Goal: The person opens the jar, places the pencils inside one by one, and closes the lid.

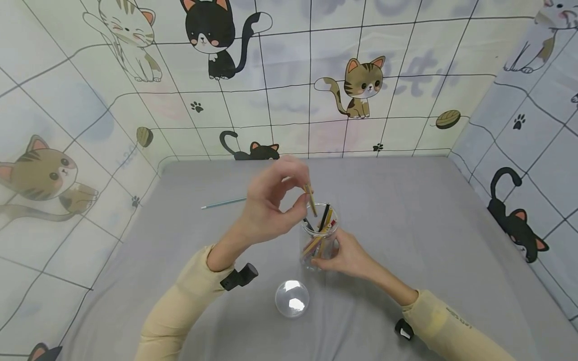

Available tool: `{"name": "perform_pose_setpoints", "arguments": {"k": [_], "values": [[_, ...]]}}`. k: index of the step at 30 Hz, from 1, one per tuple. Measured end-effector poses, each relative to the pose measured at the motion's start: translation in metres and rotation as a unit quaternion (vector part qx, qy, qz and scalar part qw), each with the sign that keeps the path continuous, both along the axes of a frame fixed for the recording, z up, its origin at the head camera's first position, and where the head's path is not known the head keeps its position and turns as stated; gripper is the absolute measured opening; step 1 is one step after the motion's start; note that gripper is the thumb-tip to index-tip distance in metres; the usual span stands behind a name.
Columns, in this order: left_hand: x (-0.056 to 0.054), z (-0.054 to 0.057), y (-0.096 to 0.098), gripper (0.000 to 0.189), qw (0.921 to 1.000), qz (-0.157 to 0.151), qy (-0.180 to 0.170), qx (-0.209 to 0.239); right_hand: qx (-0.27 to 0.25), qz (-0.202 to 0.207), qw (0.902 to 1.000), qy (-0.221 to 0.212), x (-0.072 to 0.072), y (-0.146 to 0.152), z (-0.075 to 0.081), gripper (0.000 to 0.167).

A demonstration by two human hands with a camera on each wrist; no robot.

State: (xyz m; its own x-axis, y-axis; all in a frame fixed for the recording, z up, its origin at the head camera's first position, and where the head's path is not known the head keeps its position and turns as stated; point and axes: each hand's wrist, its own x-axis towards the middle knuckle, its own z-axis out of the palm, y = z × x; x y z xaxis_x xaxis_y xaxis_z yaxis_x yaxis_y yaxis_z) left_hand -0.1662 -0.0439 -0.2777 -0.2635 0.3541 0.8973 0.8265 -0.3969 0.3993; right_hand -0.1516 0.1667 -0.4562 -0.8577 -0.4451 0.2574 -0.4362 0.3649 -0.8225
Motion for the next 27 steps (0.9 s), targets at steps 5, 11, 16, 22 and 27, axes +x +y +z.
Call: {"name": "perform_pose_setpoints", "arguments": {"k": [5,11,16,22,27], "values": [[-0.005,-0.017,0.000,0.031,0.9997,0.017,-0.011,-0.017,0.000,0.002,1.0000,-0.002,0.000,0.000,0.001,0.059],[-0.011,-0.031,0.000,0.034,0.9983,0.028,-0.038,-0.034,0.000,-0.006,1.0000,-0.004,0.000,0.000,0.001,0.060],[-0.017,-0.041,-0.001,0.033,0.9951,0.028,-0.079,-0.053,0.002,-0.013,0.9999,0.004,0.000,0.000,0.000,0.059],[-0.022,-0.051,-0.002,0.030,0.9894,0.025,-0.123,-0.073,0.001,-0.013,0.9999,-0.008,0.000,0.000,0.001,0.058],[-0.027,-0.058,-0.003,0.032,0.9881,0.045,-0.115,-0.091,0.000,-0.010,0.9999,-0.010,0.000,0.000,0.000,0.059]]}}
